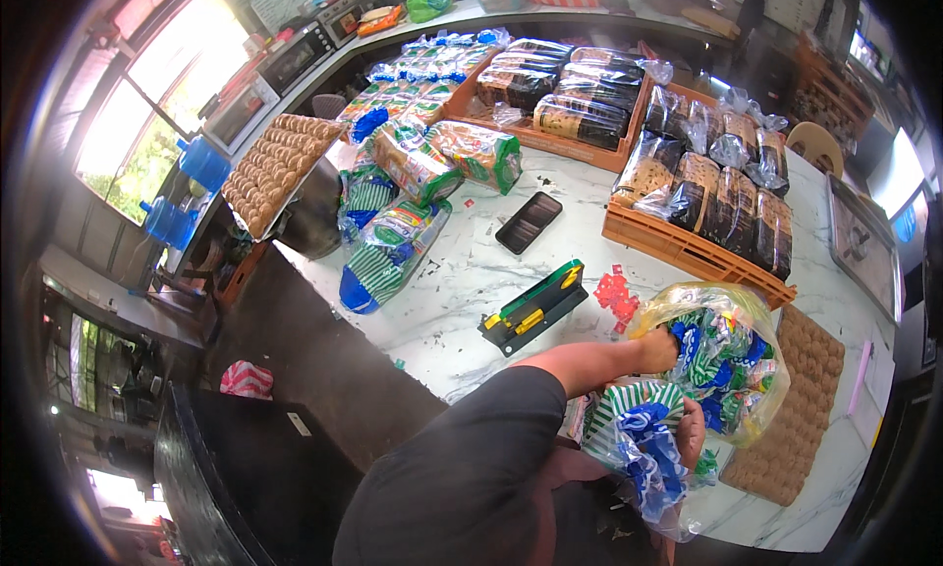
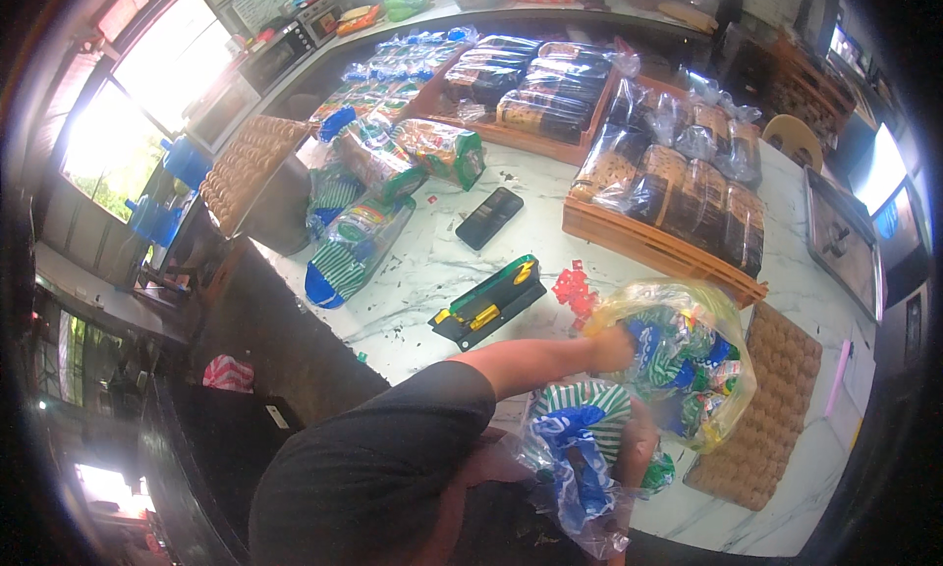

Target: The person repeatedly packs small round baked items into clear plastic bags, seals them with a handheld heat sealer, and places the finished packages into a wooden crate. The person also moves trays of baked goods on the table.

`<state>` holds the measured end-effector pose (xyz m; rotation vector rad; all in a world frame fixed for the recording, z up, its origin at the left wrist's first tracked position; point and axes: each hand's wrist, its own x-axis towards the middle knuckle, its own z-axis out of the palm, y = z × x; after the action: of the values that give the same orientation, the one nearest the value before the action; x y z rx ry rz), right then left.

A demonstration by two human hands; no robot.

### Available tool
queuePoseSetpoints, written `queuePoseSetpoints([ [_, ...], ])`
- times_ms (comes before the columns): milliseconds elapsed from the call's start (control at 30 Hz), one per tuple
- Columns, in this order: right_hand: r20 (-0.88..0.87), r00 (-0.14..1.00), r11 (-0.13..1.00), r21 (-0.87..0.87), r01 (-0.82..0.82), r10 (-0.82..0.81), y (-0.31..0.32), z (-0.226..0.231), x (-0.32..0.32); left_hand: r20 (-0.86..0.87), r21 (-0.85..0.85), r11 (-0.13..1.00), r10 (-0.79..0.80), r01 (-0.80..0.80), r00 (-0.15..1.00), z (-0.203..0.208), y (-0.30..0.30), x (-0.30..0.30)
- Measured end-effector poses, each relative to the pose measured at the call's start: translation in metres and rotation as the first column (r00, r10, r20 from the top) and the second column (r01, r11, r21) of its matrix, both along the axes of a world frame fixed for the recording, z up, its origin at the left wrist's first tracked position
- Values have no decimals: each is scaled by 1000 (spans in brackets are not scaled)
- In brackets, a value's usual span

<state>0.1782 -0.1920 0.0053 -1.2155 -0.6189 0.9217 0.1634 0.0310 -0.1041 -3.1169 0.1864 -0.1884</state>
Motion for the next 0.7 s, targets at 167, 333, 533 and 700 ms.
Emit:
queuePoseSetpoints([
  [167,139,990,999,-34,41,-36,2,-5,8,250,-112,987,141,-116,958,-11,4,10],
  [333,761,648,950,-179,254,-29,24,-16,16,18,-531,782,396,-327,918,-4,10,6],
  [533,830,531,982,-187,-19,168,63,-12,25,-268,-838,326,456,-439,849,24,32,-1],
  [700,803,571,939,-308,152,171,85,-23,37,-415,-888,-356,356,-289,837,47,45,-12],
])
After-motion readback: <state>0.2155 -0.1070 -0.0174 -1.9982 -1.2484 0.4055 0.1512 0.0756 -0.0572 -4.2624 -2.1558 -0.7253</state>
